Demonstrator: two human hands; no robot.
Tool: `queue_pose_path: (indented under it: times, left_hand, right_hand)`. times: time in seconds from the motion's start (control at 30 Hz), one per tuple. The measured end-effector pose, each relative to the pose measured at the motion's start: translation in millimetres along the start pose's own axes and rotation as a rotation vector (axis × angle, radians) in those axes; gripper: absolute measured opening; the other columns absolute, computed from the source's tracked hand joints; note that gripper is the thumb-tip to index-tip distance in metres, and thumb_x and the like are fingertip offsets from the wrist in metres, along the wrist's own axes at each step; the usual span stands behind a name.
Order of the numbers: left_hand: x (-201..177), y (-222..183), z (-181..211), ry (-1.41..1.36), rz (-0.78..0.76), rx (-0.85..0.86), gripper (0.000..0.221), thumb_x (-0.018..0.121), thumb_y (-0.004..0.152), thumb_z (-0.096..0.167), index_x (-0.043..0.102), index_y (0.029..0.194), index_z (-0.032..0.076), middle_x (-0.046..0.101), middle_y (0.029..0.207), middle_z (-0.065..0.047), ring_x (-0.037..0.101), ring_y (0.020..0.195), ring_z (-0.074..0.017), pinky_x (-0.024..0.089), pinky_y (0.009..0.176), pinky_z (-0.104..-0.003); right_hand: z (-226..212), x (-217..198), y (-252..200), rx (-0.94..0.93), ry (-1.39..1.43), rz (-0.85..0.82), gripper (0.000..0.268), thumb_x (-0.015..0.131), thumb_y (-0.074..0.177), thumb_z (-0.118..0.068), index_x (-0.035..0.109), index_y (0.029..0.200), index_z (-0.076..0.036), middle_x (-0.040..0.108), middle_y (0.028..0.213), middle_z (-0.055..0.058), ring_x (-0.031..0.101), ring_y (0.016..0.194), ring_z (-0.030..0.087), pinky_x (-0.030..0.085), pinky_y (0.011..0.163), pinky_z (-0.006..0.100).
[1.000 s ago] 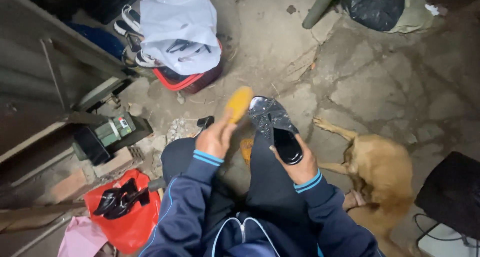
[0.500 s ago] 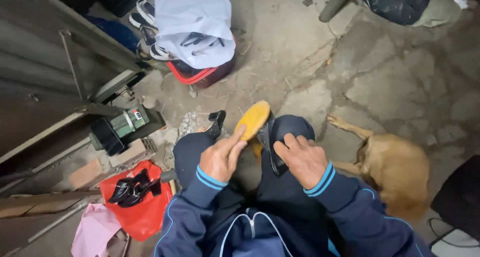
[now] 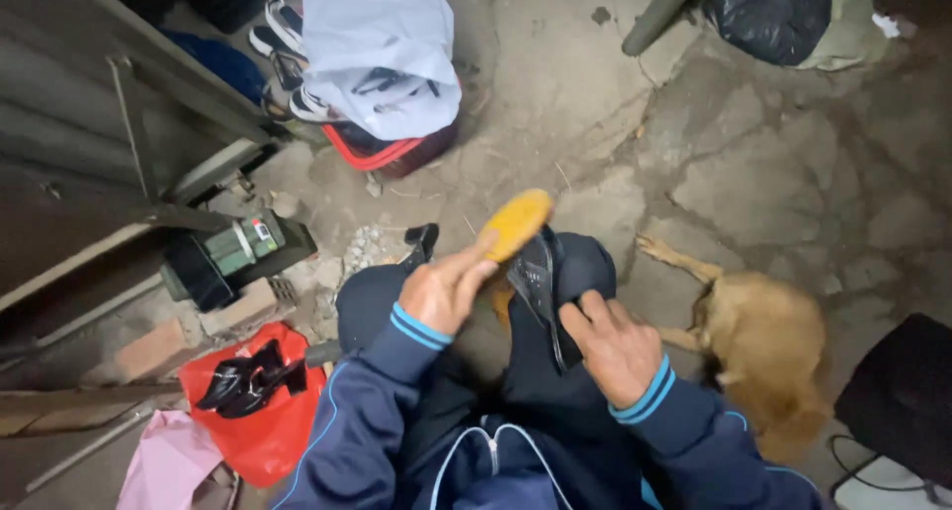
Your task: The person is cleaning and repairing a black patterned sandal using a brush and a tapping tool.
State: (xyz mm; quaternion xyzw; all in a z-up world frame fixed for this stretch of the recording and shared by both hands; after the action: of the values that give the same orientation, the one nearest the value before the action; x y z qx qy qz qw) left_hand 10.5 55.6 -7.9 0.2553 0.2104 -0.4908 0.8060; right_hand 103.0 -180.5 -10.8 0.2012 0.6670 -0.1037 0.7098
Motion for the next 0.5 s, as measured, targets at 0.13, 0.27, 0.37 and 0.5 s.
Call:
queue_pose_path:
  times: [0.13,0.27,0.37,0.5]
  left_hand:
    - [-3.4,-1.4,-2.1,-0.064,-0.056,-0.005,0.037,0.062,0.102,0.030,0.067,0.136,0.018,0.076,0.119,-0.012,0.075,0.104,-0.0311,0.058,0.086,-0.040]
    - [9.1,-8.2,-12.8,-0.176,-0.078,-0.041,0.039,0.062,0.101,0.022,0.063,0.139,0.014,0.065,0.139,-0.008,0.064,0.128,-0.0203,0.048,0.109,-0.029]
    - [3.7,-11.3,-34.9,-0.095,-0.033,-0.125,0.040,0.060,0.101,0.028,0.064,0.139,0.016,0.069,0.134,-0.011,0.067,0.123,-0.0230,0.053,0.101,-0.028]
    - [2.6,-15.6,0.7,-0.283,-0.025,-0.076,0.038,0.063,0.100,0.019,0.065,0.137,0.009,0.068,0.136,-0.012,0.066,0.126,-0.0185,0.048,0.110,-0.026]
  right_hand:
    - [-5.4,-23.8,-3.0,0.006,-0.062,0.123,0.018,0.062,0.084,-0.005,0.057,0.089,-0.022,0.046,0.087,0.000,0.052,0.065,0.022,0.047,0.049,0.036]
    - [-8.4,-31.7,-5.3,0.016,-0.063,0.220,0.026,0.057,0.078,0.007,0.053,0.083,-0.018,0.044,0.081,0.004,0.048,0.059,0.023,0.038,0.042,0.037]
    - [-10.3,-22.3,-13.4,0.012,-0.040,0.185,0.025,0.058,0.077,0.001,0.058,0.093,-0.019,0.049,0.088,0.005,0.052,0.062,0.025,0.040,0.041,0.038]
    - [-12.6,-27.0,-13.8,0.000,-0.011,0.222,0.021,0.058,0.085,0.004,0.055,0.085,-0.017,0.047,0.082,0.005,0.052,0.061,0.024,0.042,0.047,0.037]
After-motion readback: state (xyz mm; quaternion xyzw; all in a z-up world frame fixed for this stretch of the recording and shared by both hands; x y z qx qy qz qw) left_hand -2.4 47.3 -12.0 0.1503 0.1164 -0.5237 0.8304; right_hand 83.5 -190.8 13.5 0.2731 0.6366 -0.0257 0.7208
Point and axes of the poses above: each hand's wrist, its own y-axis towards the middle knuckle, its own x-axis out of the palm, z = x × y, the point moved 2 cm from there along y, towards the middle knuckle
